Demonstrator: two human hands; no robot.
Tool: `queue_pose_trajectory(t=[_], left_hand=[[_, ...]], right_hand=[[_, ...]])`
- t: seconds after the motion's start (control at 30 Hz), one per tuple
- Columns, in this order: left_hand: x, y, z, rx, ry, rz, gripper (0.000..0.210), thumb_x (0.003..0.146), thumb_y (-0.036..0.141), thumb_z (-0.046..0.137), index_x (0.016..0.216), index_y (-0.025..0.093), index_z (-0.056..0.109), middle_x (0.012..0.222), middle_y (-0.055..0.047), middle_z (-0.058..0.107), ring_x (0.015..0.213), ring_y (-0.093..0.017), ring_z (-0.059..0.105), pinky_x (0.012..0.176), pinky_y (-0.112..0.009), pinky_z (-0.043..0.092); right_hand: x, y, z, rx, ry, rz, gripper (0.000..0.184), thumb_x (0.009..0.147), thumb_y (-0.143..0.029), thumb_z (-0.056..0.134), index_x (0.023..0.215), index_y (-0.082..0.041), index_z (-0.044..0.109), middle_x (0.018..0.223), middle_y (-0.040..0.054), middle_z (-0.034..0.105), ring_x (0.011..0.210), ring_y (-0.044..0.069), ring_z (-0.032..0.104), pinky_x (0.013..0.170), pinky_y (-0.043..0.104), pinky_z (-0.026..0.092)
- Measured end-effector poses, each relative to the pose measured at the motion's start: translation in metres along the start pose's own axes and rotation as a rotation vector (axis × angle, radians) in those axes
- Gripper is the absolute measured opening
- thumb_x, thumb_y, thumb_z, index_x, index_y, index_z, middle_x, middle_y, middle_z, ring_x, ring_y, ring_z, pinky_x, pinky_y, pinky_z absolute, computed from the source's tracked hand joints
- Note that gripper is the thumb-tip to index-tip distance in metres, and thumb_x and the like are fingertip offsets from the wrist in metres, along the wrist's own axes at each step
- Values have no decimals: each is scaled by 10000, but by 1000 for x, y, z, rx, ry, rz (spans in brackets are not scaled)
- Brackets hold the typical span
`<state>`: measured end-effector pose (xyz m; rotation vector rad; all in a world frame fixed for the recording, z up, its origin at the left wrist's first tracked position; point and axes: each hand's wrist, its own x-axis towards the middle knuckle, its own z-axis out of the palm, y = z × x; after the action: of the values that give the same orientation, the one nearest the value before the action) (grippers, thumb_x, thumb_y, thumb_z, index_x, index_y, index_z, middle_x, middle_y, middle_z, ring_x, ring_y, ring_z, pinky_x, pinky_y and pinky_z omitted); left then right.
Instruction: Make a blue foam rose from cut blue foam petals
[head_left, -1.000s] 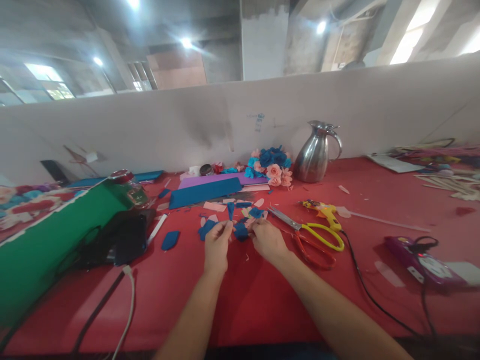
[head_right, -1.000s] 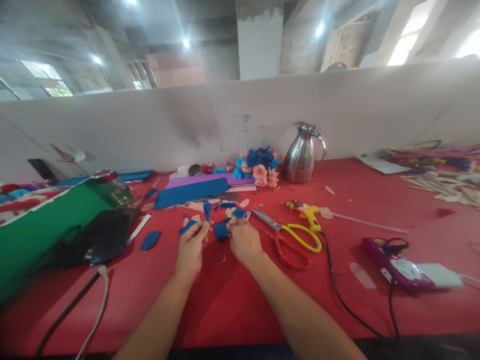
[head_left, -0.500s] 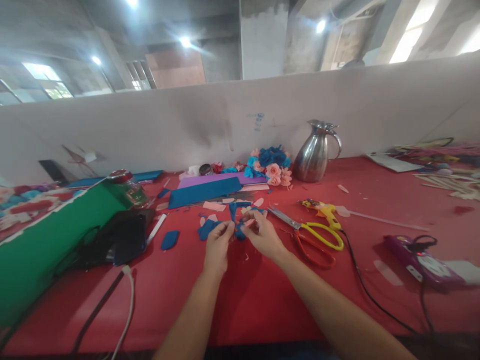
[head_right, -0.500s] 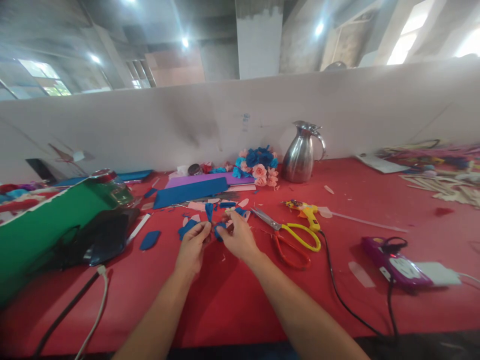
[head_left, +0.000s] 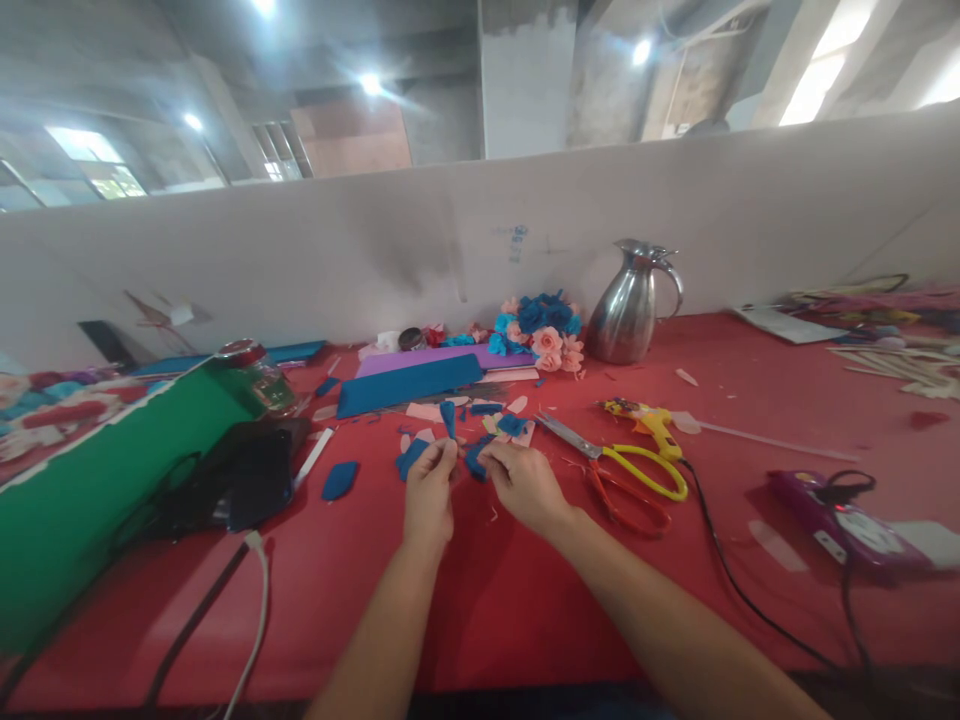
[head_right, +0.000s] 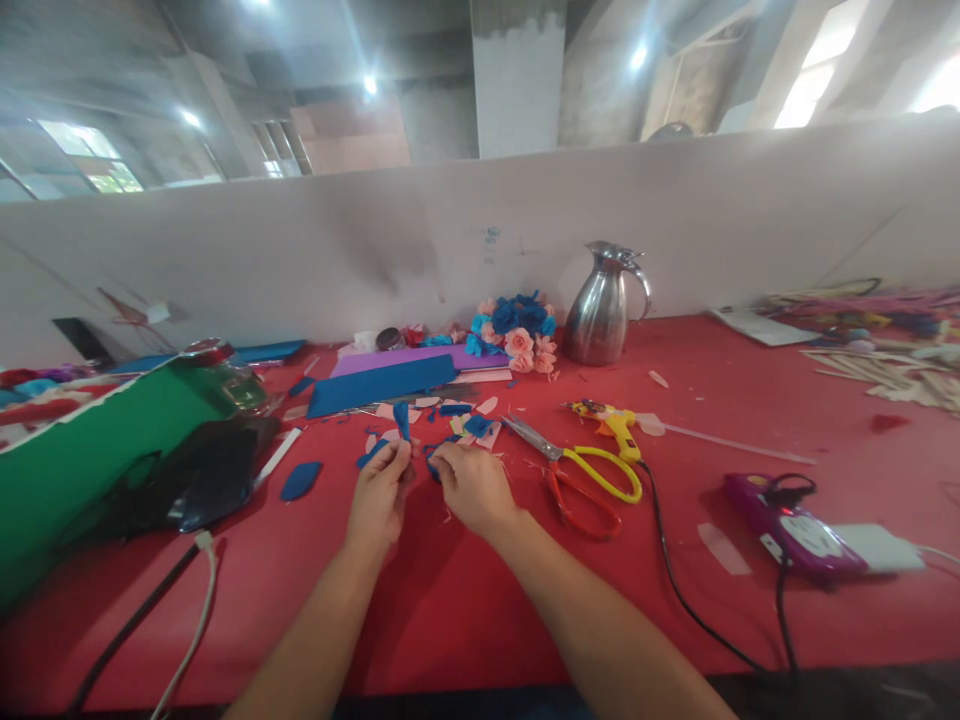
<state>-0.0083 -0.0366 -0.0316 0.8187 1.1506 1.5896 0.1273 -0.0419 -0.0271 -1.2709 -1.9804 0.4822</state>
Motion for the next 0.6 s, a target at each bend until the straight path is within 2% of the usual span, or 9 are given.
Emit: queue_pose_trajectory(t=[0.1,0.27,0.47,0.6], left_hand=[[2,0,-1,-26,49,31,358,548,459,804,683,158,665,627,25,563,500,-56,363,473,-192,287],[3,0,-1,-24,53,34,367,547,459,805,688,152,662,619,32,551,484,-45,344,461,-189,272],[1,-3,-1,7,3,-49,367,530,432,819,717,149,678,651,15,595,555,-71,449,522,-191,339],[0,-3,-2,67,-6,-12,359,562,432,803,758,154,687,665,19,591,572,-77,448,544,-195,348]], right_hand=[[-1,-2,-1,-38,-6,-4,216,918,-211,450,844,-212,653,805,31,699,742,157,637,682,220,408],[0,-2,-1,-59,-13,-12,204,915,-221,470,849,-215,663,815,33,707,757,165,645,682,227,407],[-1,-4,-2,-134,-71,-9,209,914,-227,471,854,-218,671,818,39,708,753,167,649,650,227,399],[1,-1,-4,-131,-51,32,191,910,-231,482,885,-231,671,880,31,713,814,165,650,714,232,423]])
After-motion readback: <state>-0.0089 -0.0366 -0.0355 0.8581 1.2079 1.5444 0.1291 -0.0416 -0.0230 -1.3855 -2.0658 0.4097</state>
